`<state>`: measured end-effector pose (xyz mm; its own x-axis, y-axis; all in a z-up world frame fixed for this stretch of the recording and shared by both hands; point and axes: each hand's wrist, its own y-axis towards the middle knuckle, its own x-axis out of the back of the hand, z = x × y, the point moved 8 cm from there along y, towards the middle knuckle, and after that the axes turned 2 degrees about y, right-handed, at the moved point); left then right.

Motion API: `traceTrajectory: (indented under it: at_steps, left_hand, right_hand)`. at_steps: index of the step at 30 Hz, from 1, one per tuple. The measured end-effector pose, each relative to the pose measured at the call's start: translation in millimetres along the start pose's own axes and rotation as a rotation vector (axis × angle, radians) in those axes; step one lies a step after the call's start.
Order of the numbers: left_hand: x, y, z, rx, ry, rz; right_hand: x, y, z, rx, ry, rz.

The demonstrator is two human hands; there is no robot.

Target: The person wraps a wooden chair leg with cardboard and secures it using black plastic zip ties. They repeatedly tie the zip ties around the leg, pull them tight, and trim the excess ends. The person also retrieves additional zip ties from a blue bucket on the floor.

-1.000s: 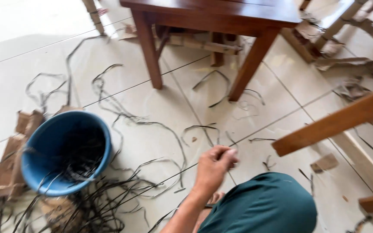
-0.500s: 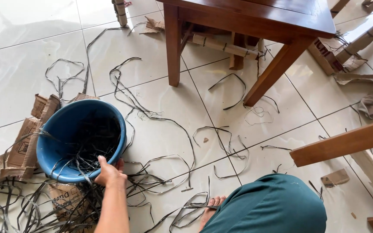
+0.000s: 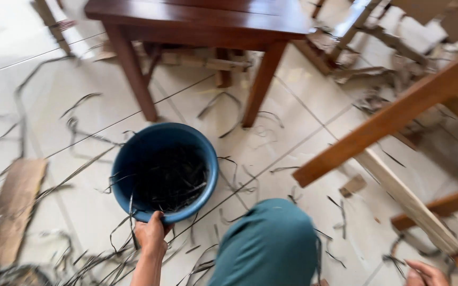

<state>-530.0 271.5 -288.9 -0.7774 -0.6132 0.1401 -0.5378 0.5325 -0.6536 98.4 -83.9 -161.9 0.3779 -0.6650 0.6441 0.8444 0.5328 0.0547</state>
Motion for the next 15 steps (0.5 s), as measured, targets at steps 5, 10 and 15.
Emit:
traceTrajectory:
  at_steps: [5, 10, 15]
  left_hand:
    - [-89, -37, 28, -0.049, 0.271, 0.408]
    - [-144, 39, 90, -0.303, 0.904, 0.553]
    - [-167, 68, 152, -0.240, 0.923, 0.716]
  right_hand:
    - [21, -53, 97, 0.029, -0.218, -0.176]
    - [44, -68, 109, 0.000, -0.199, -0.203]
    - [57, -72, 71, -0.059, -0.118, -0.180]
